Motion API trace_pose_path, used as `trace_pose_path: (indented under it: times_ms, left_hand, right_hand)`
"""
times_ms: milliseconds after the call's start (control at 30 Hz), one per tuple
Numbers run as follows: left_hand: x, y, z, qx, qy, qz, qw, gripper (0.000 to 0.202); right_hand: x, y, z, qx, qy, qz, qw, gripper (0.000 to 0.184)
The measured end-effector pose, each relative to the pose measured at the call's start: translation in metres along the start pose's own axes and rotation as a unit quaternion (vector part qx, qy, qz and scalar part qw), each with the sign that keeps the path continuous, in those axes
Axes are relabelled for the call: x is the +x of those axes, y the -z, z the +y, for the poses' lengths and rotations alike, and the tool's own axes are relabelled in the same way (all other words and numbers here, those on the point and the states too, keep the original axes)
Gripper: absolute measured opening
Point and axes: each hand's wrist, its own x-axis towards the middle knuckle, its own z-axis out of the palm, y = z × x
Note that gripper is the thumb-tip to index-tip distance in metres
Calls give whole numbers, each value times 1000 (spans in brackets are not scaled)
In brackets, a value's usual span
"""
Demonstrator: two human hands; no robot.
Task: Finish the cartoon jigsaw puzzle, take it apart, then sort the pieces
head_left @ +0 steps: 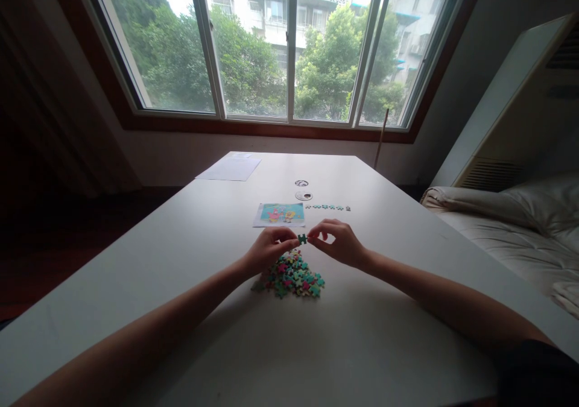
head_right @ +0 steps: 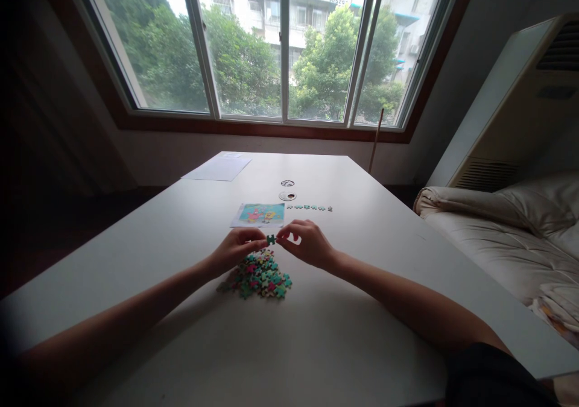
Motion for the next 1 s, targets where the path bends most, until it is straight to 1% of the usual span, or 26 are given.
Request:
trace_pose_path:
  times_ms: [133, 233, 367, 500, 567, 633, 733, 800, 900, 1000]
  left_hand:
    - [0, 0, 0, 0, 2, -5, 1000, 20]
    - [1, 4, -4, 20, -5, -1, 1000, 23]
    - [2, 12, -16, 68, -6, 27, 997, 26]
    - [1, 14, -27, 77, 4, 51, 996, 25]
    - [1, 13, -28, 78, 9, 54, 995, 25]
    - [1, 11, -28, 77, 13, 55, 995, 25]
    - [1, 10, -27, 73, 19, 60, 995, 24]
    - [1, 11, -26, 70, 21, 64, 995, 24]
    - [1, 12, -24, 67, 23, 68, 995, 24]
    - [0, 12, -22, 63, 26, 69, 995, 25]
  right_hand:
    - [0, 0, 1, -21, 23, -6, 999, 12]
    - [2, 3, 4, -38, 30, -2, 999, 13]
    - [9, 14, 9, -60, 21, 61, 996, 14]
    - [16, 27, 13, -79, 7, 122, 989, 14]
    - [17, 31, 14, -82, 9, 140, 987, 14]
    - [17, 33, 14, -82, 8, 144, 986, 14]
    - [17, 31, 14, -79, -2, 134, 988, 14]
    - [16, 26, 16, -72, -9, 114, 991, 13]
    - [12, 15, 24, -51, -29, 53, 997, 11]
    - [6, 1, 38, -31, -75, -10, 997, 12]
